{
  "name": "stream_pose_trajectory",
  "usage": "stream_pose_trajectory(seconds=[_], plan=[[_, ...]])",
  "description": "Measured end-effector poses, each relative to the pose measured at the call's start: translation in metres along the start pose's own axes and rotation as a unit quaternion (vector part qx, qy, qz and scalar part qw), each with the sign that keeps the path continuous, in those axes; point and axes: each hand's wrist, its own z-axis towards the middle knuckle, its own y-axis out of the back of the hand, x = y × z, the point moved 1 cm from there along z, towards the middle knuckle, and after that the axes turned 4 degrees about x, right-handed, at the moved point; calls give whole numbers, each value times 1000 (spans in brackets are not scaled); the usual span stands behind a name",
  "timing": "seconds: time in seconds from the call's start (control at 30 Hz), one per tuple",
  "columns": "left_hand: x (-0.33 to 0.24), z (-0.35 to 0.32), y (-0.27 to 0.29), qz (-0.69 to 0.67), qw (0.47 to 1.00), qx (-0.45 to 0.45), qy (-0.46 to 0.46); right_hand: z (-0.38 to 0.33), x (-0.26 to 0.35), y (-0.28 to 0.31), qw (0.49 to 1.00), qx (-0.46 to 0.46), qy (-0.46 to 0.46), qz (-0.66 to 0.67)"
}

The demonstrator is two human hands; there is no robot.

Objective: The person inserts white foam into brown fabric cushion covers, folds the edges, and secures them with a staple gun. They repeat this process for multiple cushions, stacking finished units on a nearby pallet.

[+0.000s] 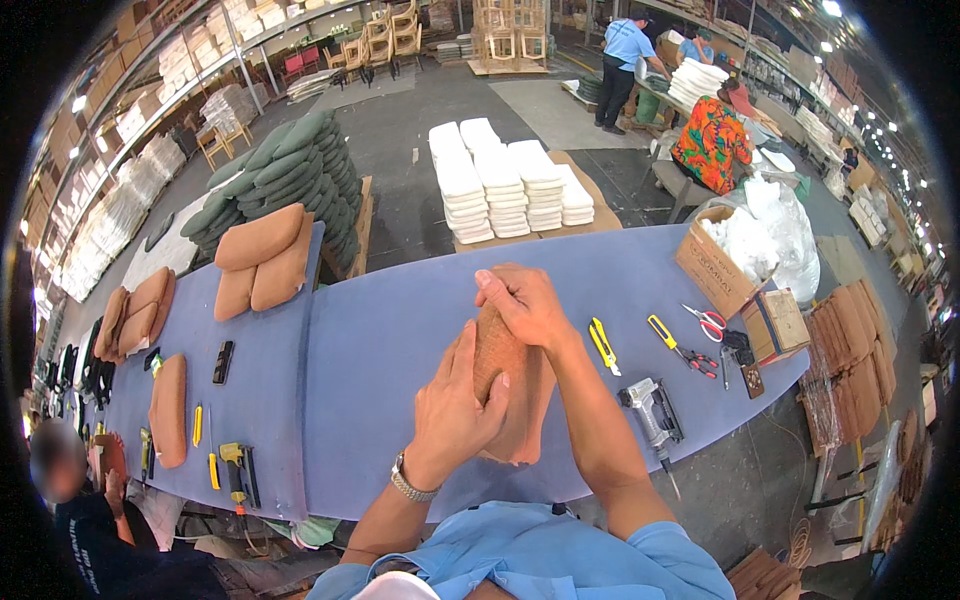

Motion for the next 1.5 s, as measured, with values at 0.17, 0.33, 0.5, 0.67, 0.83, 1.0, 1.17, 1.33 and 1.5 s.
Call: stream_pose_trajectory(seconds=[0.17, 0.33, 0.5, 0.67, 0.83, 1.0, 1.17, 1.33, 1.5], plan=[[4, 6, -10, -50, 997, -30, -41, 3, -10, 7, 999, -35, -27, 9], [15, 2, -24, -114, 985, -110, -62, 10, -15, 4, 999, -37, -32, -9], [23, 4, -28, -118, 982, -126, -76, 15, -18, 3, 999, -28, -38, 3], [24, 3, -31, -177, 978, -97, -51, 16, -18, 6, 998, -22, -61, 10], [23, 10, -61, -303, 946, -96, -65, 20, -41, 27, 995, -34, -43, 87], [19, 14, -83, -409, 912, -14, -14, 25, -64, 49, 988, -53, -67, 128], [21, 3, -107, -385, 922, 31, -18, 18, -70, 76, 990, -62, -47, 119], [23, -7, -115, -359, 932, 1, -54, 12, -80, 92, 988, -76, -36, 128], [28, 0, -114, -312, 945, -40, -88, 9, -83, 98, 987, -82, -70, 123]])
